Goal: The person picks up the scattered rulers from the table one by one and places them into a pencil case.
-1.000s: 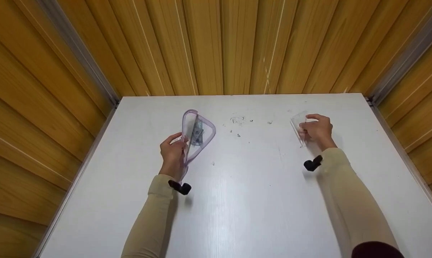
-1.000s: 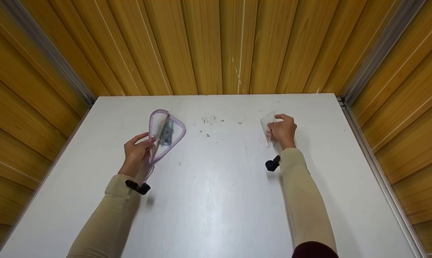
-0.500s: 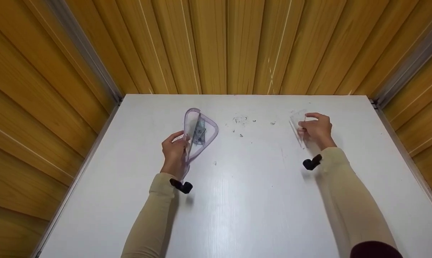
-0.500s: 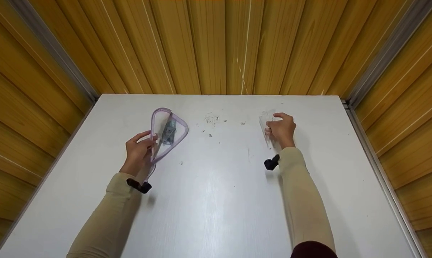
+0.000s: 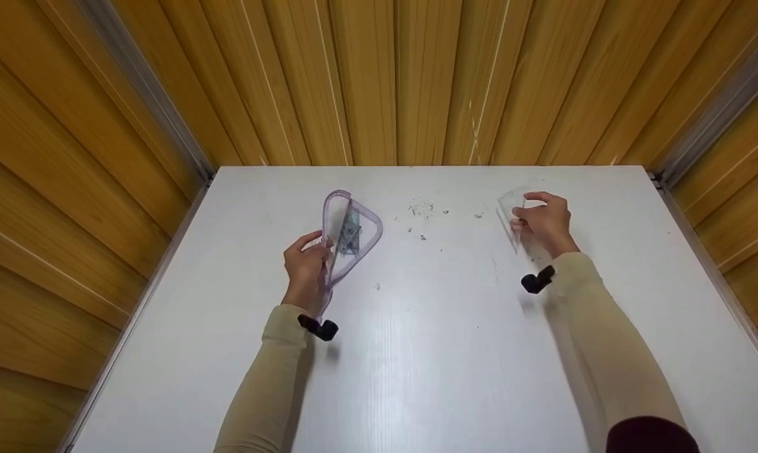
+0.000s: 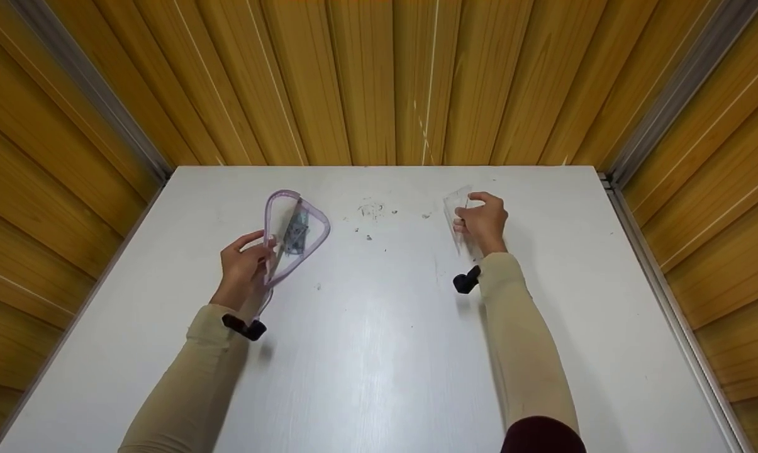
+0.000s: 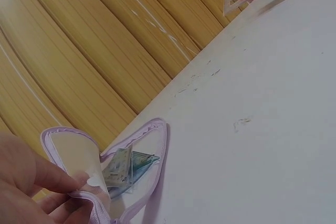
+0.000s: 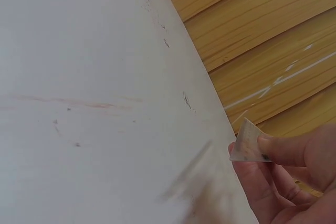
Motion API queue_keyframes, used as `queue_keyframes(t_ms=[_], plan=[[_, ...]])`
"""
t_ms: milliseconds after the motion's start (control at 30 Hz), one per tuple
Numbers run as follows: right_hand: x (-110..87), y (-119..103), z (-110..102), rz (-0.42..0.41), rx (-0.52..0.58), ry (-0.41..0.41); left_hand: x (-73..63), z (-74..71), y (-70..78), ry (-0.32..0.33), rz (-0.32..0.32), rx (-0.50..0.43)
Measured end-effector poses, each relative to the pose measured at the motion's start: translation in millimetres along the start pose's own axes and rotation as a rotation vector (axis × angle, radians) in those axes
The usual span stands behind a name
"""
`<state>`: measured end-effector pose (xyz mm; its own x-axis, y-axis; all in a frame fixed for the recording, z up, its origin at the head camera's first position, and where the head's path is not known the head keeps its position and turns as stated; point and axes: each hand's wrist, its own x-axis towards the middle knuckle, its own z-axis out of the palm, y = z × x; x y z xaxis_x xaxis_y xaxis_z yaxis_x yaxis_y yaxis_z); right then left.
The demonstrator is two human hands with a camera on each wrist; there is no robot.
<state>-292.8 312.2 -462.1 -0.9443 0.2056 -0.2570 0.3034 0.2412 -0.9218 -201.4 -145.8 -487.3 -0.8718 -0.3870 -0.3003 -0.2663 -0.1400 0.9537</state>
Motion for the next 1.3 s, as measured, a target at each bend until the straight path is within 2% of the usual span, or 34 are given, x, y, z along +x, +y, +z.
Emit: queue_keyframes(t_ms=[133,333,500,700,1033,1300], plan=[[0.8,-4,9,0.028,0.020,-0.009,-0.7,-1.2,-1.5,0.001,-0.012,-0.009],[2.1,-13,20,0.065,0.050,-0.022,-1.3,-0.3,2.9,-0.008,0.009,0.005],[1.9,-20,26,0.052,0.067,-0.027,-0.8,0.7,5.7,-0.014,0.012,0.010],[1.3,-22,33,0.025,0.105,-0.046,-0.9,-0.6,2.8,-0.010,0.004,-0.028],[3.0,-27,46,0.048,0.078,-0.059,-1.8,-0.6,2.0,-0.019,0.019,-0.019],[2.2,-32,58,0.066,0.062,-0.077,-0.6,1.0,-0.1,0.000,-0.011,-0.003]])
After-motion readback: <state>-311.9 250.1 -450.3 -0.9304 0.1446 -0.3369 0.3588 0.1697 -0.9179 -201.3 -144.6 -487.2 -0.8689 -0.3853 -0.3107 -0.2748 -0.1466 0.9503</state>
